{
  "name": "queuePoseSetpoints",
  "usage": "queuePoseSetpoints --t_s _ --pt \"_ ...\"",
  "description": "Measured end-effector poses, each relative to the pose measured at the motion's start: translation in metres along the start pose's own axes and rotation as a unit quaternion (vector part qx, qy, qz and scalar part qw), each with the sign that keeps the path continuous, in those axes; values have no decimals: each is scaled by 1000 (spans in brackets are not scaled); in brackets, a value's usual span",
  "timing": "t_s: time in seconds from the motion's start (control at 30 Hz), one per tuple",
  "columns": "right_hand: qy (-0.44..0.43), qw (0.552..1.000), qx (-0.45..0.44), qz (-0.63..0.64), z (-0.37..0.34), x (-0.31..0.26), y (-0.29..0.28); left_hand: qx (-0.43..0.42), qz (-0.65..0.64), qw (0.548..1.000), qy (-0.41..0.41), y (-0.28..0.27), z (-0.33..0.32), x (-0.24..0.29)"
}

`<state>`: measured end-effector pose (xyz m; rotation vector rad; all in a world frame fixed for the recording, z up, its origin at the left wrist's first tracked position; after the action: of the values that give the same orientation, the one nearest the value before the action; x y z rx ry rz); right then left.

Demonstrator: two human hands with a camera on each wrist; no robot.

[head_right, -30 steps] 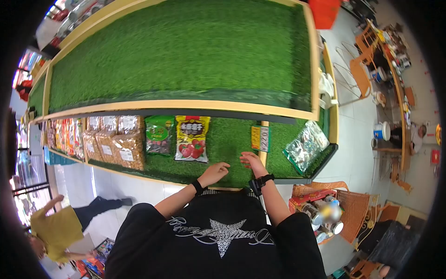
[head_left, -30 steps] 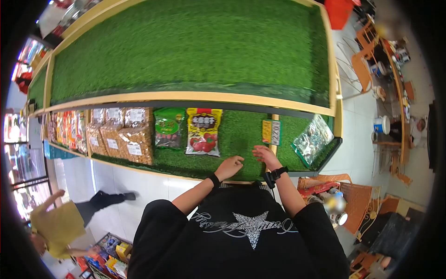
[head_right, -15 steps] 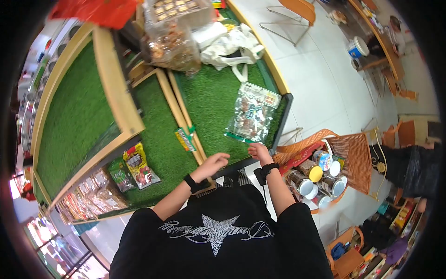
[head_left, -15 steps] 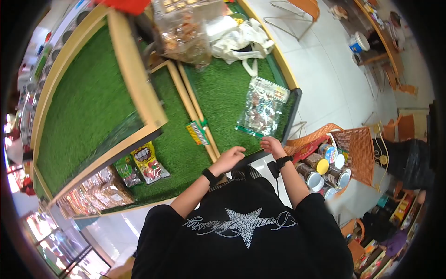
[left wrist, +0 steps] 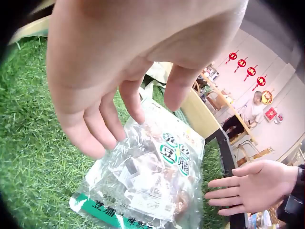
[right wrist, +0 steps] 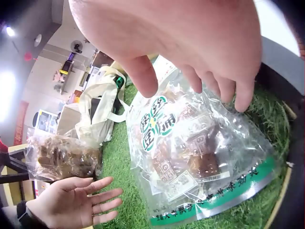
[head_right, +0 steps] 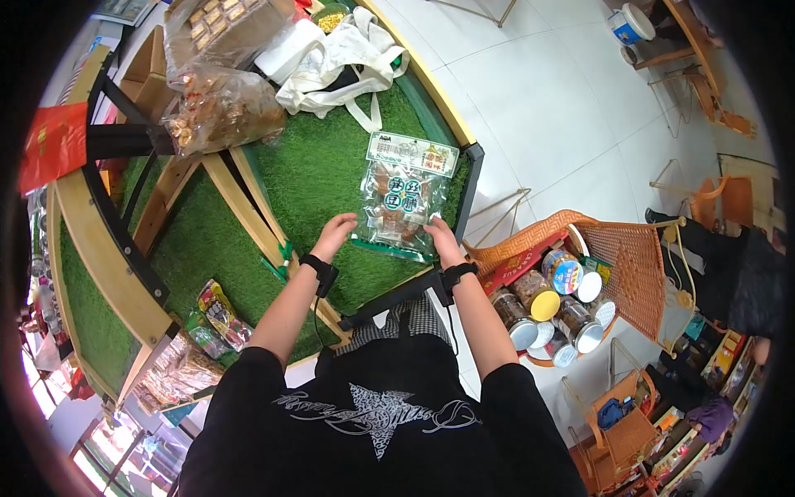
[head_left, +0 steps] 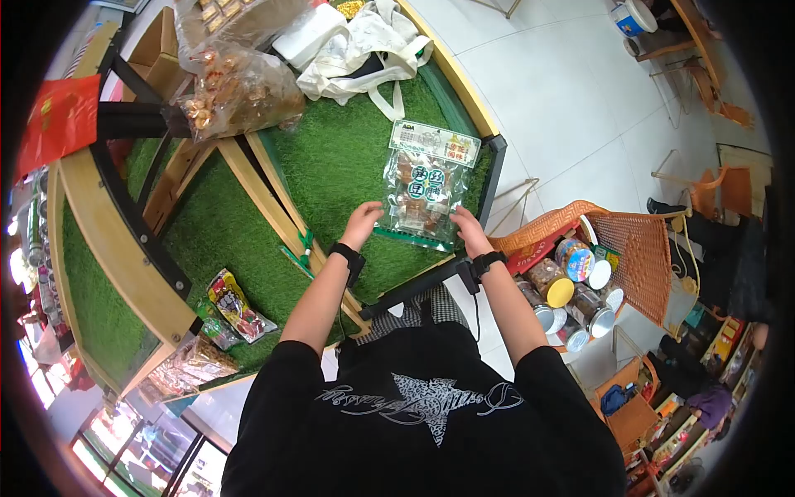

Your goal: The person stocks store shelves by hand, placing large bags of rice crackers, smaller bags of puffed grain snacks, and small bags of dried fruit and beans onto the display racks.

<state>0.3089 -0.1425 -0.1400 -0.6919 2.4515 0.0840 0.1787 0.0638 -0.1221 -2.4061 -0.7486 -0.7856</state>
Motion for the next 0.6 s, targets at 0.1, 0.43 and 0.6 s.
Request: queuePoseSetpoints --t_s 0.1,0.43,0.6 --pt "17 1000 15 17 12 1 2 16 27 999 -14 7 14 -9" --pt "2 988 153 -9 27 9 7 6 28 999 -35 22 35 -38" --pt "16 990 109 88 29 9 4 16 70 997 -18 14 40 -40"
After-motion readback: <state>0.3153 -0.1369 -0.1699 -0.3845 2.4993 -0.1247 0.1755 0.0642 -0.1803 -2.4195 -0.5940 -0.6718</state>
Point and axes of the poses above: each hand's wrist, its own z-axis towards the middle knuckle, its own y-axis out of the palm, x = y × z, the point moved 6 cm from there along z, towards the middle knuckle, and after that the axes turned 15 degrees about x, right-handed, at the moved point
